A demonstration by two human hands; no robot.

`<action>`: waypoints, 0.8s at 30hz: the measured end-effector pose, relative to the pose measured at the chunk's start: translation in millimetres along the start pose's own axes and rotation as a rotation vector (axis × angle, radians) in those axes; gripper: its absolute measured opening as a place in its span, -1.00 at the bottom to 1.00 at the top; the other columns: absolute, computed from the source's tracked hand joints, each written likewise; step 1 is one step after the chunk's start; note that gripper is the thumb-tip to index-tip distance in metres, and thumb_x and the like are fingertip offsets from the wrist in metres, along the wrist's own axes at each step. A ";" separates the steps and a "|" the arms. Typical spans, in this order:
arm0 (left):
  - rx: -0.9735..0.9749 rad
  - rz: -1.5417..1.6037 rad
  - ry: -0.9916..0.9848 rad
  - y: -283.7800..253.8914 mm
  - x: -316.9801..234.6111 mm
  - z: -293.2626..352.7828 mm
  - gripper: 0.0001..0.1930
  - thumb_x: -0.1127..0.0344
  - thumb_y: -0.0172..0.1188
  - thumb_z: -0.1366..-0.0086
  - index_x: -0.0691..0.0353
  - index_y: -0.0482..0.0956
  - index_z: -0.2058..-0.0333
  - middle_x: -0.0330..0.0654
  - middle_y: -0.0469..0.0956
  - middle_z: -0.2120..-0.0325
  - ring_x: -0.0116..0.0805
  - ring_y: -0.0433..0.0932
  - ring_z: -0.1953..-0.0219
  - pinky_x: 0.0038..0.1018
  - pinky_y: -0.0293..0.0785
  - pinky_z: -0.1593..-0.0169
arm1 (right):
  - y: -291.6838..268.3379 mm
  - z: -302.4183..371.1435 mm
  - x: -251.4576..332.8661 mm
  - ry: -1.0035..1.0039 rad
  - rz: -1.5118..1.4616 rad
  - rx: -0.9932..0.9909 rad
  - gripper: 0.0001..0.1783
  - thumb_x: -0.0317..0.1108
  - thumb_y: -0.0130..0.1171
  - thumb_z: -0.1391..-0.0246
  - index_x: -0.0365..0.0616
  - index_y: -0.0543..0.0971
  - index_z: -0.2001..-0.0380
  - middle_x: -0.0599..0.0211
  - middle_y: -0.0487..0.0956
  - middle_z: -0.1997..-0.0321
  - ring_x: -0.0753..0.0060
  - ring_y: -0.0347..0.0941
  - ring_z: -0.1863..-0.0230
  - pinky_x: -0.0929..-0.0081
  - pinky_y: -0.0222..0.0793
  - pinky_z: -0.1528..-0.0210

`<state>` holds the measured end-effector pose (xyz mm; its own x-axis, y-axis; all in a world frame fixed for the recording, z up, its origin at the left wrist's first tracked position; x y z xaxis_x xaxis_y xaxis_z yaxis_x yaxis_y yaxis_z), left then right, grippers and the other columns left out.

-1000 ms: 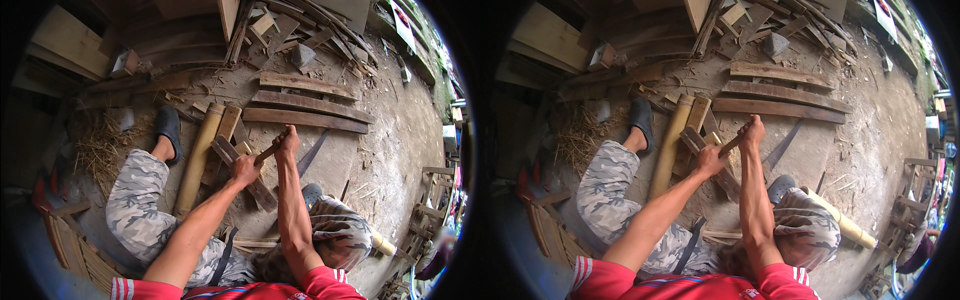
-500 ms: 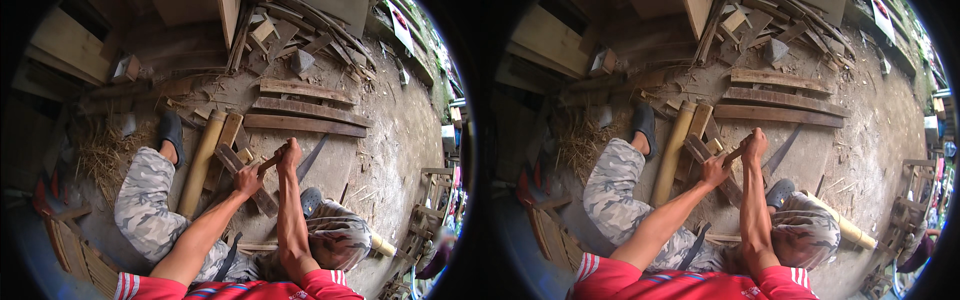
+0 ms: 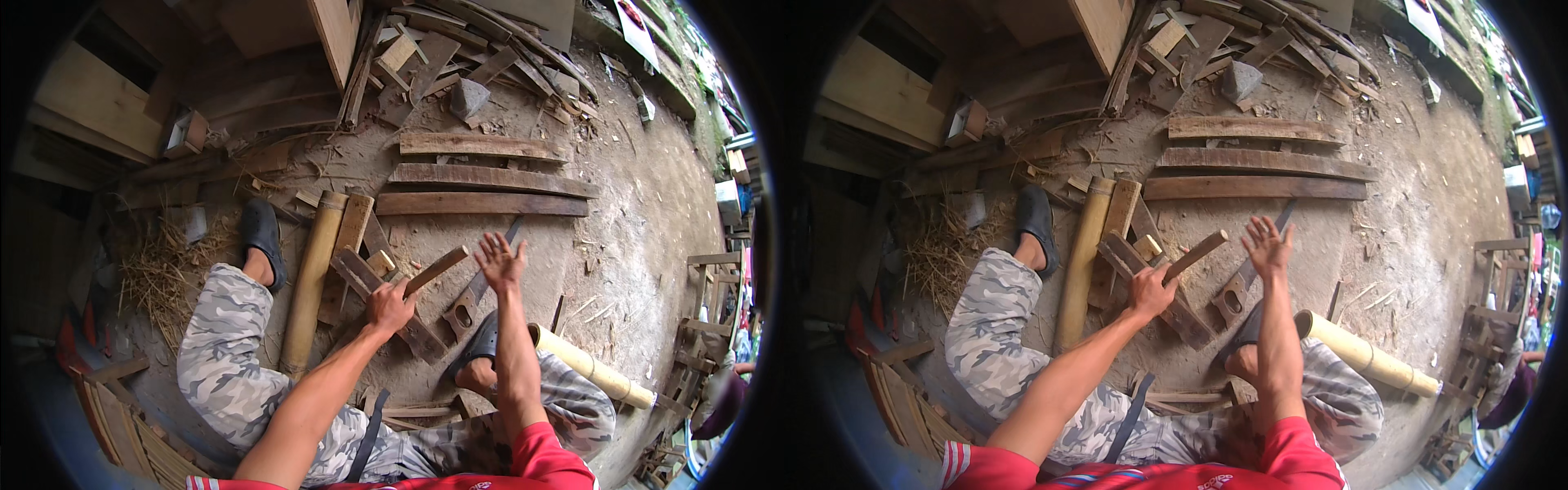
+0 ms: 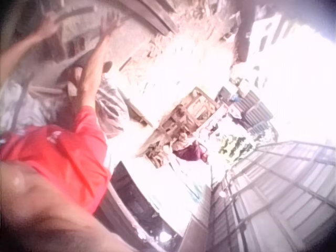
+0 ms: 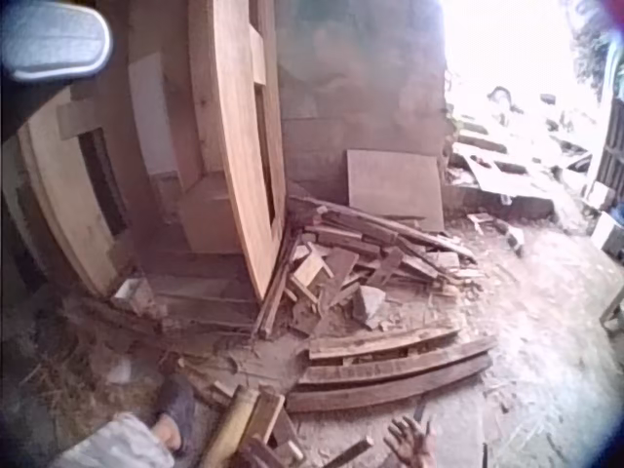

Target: The person sits on the floor and uses a hammer and chisel to carve and shape small wooden pieces. They repeatedly strike the chisel to remove wood shavings and refine the shape of the pieces.

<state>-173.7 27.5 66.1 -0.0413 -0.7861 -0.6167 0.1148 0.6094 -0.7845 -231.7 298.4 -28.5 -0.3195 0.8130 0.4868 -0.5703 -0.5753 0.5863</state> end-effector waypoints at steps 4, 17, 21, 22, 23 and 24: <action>-0.005 -0.034 0.014 0.9 -8.4 -3.3 -0.68 0.18 0.30 -0.11 0.18 0.62 0.18 0.01 0.59 0.51 0.01 0.60 0.38 -0.15 0.51 0.31 | -0.3 -39.1 26.4 -0.149 -0.201 0.172 -0.07 0.52 -0.43 -0.13 0.09 0.20 -0.33 0.19 0.15 -0.44 0.13 0.01 -0.44 -0.04 -0.15 -0.44; -0.070 0.040 0.067 -10.4 4.6 6.5 -0.70 0.14 0.30 -0.18 0.20 0.61 0.20 -0.06 0.62 0.48 0.00 0.58 0.41 -0.19 0.49 0.35 | 133.9 20.5 -29.8 0.170 -0.093 0.619 0.10 0.63 -0.59 -0.01 0.10 0.02 -0.42 0.12 0.08 -0.47 0.01 -0.15 -0.50 -0.08 -0.38 -0.47; -0.098 0.057 0.095 -11.3 5.9 4.7 -0.63 0.11 0.34 -0.15 0.19 0.63 0.14 -0.04 0.62 0.48 -0.02 0.61 0.41 -0.22 0.51 0.34 | 74.4 -41.1 15.0 -0.178 -0.122 0.279 -0.03 0.53 -0.68 -0.12 0.17 0.04 -0.41 0.23 0.00 -0.50 0.08 -0.20 -0.51 -0.10 -0.40 -0.48; -0.147 0.057 0.087 -12.1 15.6 16.0 -0.64 0.11 0.34 -0.15 0.19 0.63 0.15 -0.03 0.62 0.48 -0.01 0.61 0.41 -0.22 0.52 0.33 | 108.6 -26.3 -10.1 -0.045 -0.105 0.446 -0.05 0.52 -0.61 -0.12 0.20 0.00 -0.42 0.23 -0.01 -0.50 0.11 -0.21 -0.51 -0.05 -0.43 -0.48; -0.214 0.056 0.087 -13.5 19.8 18.2 -0.65 0.11 0.33 -0.15 0.19 0.64 0.16 -0.02 0.62 0.47 -0.01 0.61 0.40 -0.22 0.53 0.32 | 171.1 1.8 -34.7 0.084 -0.083 0.630 -0.06 0.52 -0.53 -0.12 0.23 -0.03 -0.43 0.23 -0.02 -0.51 0.13 -0.23 -0.52 0.00 -0.45 -0.48; -0.199 0.048 0.079 -9.0 22.0 28.4 -0.65 0.10 0.33 -0.15 0.20 0.64 0.18 -0.02 0.62 0.46 0.00 0.62 0.40 -0.21 0.53 0.32 | 220.7 41.7 -64.4 0.221 -0.064 0.795 -0.06 0.52 -0.45 -0.12 0.26 -0.07 -0.44 0.23 -0.03 -0.51 0.16 -0.24 -0.52 0.06 -0.48 -0.48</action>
<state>-147.5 1.9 61.5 -0.1195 -0.7500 -0.6505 -0.0797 0.6604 -0.7467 -305.4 115.3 96.5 -0.4937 0.7974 0.3471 0.0868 -0.3520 0.9320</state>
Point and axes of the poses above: each hand's wrist, its own z-axis away from the middle knuckle, its own y-axis out of the palm, x = y × z, the point moved 9 cm from there along -z, towards the middle knuckle
